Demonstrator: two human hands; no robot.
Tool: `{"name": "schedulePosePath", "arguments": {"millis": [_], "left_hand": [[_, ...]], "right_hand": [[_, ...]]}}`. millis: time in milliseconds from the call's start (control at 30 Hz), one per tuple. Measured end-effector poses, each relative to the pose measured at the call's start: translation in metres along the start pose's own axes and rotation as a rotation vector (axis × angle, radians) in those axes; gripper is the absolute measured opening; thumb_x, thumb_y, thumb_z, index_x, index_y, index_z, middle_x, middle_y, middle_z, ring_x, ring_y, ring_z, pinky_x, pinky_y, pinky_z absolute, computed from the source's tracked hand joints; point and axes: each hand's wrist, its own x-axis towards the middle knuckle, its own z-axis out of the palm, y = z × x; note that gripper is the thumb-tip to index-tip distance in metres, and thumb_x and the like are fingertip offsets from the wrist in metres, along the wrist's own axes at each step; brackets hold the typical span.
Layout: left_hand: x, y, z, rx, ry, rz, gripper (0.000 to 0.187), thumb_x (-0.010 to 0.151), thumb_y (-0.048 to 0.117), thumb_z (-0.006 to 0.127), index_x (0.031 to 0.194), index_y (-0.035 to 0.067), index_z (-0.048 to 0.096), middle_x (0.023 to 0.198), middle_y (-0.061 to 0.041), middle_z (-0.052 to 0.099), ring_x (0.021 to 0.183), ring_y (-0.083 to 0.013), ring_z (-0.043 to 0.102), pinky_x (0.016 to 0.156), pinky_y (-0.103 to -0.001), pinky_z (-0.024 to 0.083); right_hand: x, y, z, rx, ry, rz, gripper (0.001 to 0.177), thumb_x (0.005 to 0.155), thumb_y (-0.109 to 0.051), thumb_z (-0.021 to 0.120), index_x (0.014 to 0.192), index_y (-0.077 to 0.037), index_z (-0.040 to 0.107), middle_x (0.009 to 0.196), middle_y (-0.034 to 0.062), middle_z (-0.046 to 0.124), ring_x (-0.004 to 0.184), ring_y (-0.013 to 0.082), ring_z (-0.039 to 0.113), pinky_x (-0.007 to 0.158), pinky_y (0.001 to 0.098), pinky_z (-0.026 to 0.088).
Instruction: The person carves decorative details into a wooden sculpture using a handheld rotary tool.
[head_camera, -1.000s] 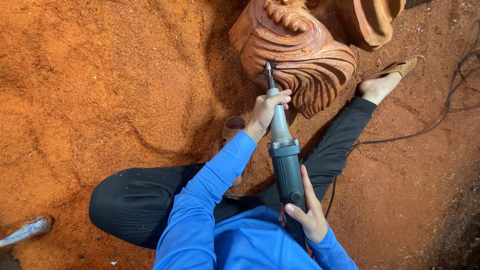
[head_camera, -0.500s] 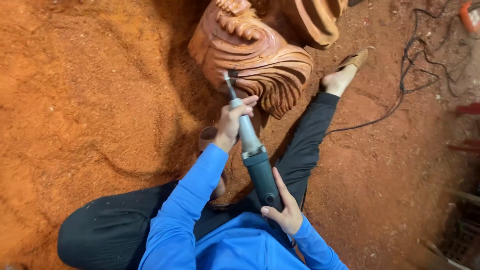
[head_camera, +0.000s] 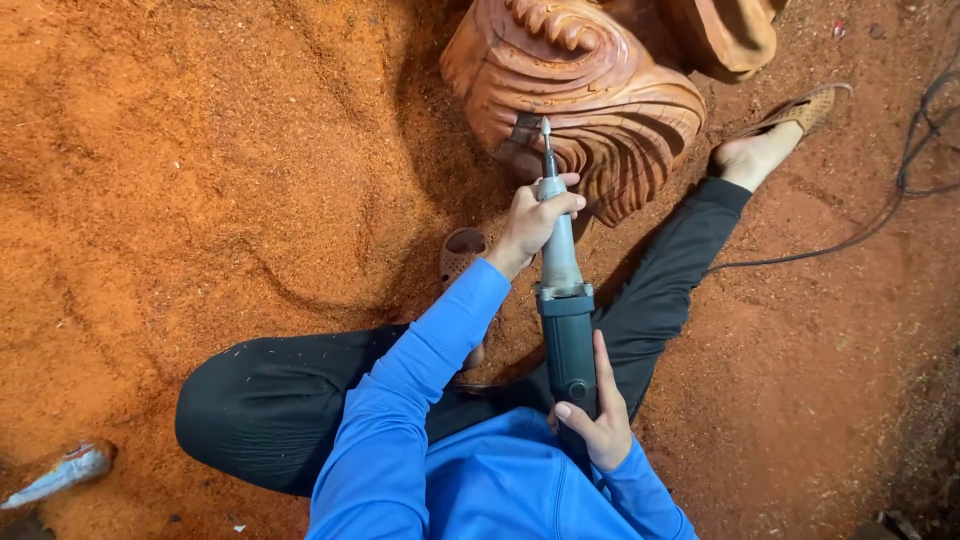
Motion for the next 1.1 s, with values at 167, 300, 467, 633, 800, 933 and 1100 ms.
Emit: {"name": "schedulePosePath", "arguments": {"millis": [167, 300, 467, 633, 800, 933, 1100], "left_hand": [[0.002, -0.006, -0.006, -0.03, -0.032, 0.001, 0.061, 0.075, 0.02, 0.068, 0.129, -0.008, 0.063, 0.071, -0.007, 0.063, 0.058, -0.0151, 0.057, 0.052, -0.028, 0.049], [0.001, -0.009, -0.006, -0.011, -0.023, -0.003, 0.054, 0.075, 0.018, 0.068, 0.126, 0.0, 0.07, 0.079, -0.008, 0.066, 0.073, -0.0165, 0.06, 0.065, -0.031, 0.05], [-0.008, -0.015, -0.002, -0.004, 0.086, 0.11, 0.056, 0.071, 0.029, 0.075, 0.121, 0.003, 0.074, 0.1, -0.018, 0.074, 0.077, -0.0129, 0.062, 0.077, -0.032, 0.05], [-0.008, -0.013, 0.011, 0.14, 0.06, 0.138, 0.057, 0.072, 0.032, 0.078, 0.12, 0.002, 0.072, 0.071, -0.012, 0.068, 0.072, -0.0181, 0.06, 0.075, -0.034, 0.05], [-0.004, -0.01, 0.018, 0.252, 0.093, 0.115, 0.061, 0.069, 0.036, 0.082, 0.119, 0.003, 0.07, 0.068, -0.008, 0.069, 0.071, -0.0169, 0.062, 0.072, -0.031, 0.049], [0.004, -0.02, 0.012, 0.267, 0.106, 0.086, 0.058, 0.07, 0.039, 0.082, 0.116, 0.006, 0.071, 0.067, -0.005, 0.07, 0.07, -0.0158, 0.062, 0.072, -0.031, 0.049], [0.0, -0.014, 0.009, 0.202, 0.108, 0.095, 0.054, 0.072, 0.037, 0.08, 0.114, 0.005, 0.073, 0.07, -0.008, 0.071, 0.073, -0.0163, 0.061, 0.074, -0.031, 0.049]], "right_hand": [[0.002, 0.003, -0.003, 0.014, -0.005, -0.003, 0.109, 0.077, -0.001, 0.066, 0.164, -0.013, 0.001, 0.122, 0.0243, 0.063, 0.065, 0.0219, 0.069, 0.056, 0.0305, 0.058], [0.003, -0.001, -0.009, -0.003, -0.037, -0.017, 0.106, 0.079, 0.0, 0.068, 0.164, -0.012, 0.006, 0.118, 0.0198, 0.066, 0.066, 0.0174, 0.064, 0.059, 0.028, 0.055], [0.011, 0.035, -0.024, -0.193, 0.047, -0.212, 0.106, 0.07, -0.02, 0.09, 0.161, -0.018, 0.034, 0.129, 0.0198, 0.07, 0.106, 0.0253, 0.072, 0.083, 0.0414, 0.062], [0.007, 0.036, -0.01, -0.023, 0.037, -0.283, 0.103, 0.078, -0.014, 0.081, 0.162, -0.013, 0.022, 0.09, 0.0203, 0.077, 0.068, 0.0223, 0.078, 0.052, 0.0306, 0.066], [0.008, 0.039, -0.008, 0.063, 0.007, -0.345, 0.102, 0.082, -0.013, 0.078, 0.163, -0.011, 0.016, 0.085, 0.0206, 0.075, 0.064, 0.0249, 0.079, 0.049, 0.0318, 0.065], [0.011, 0.033, -0.007, 0.083, -0.021, -0.376, 0.101, 0.083, -0.012, 0.076, 0.163, -0.009, 0.013, 0.083, 0.0205, 0.075, 0.063, 0.0251, 0.079, 0.048, 0.0314, 0.064], [0.013, 0.029, -0.003, 0.09, -0.028, -0.347, 0.101, 0.083, -0.012, 0.076, 0.163, -0.009, 0.013, 0.081, 0.0215, 0.075, 0.061, 0.0253, 0.078, 0.044, 0.0303, 0.064]]}}
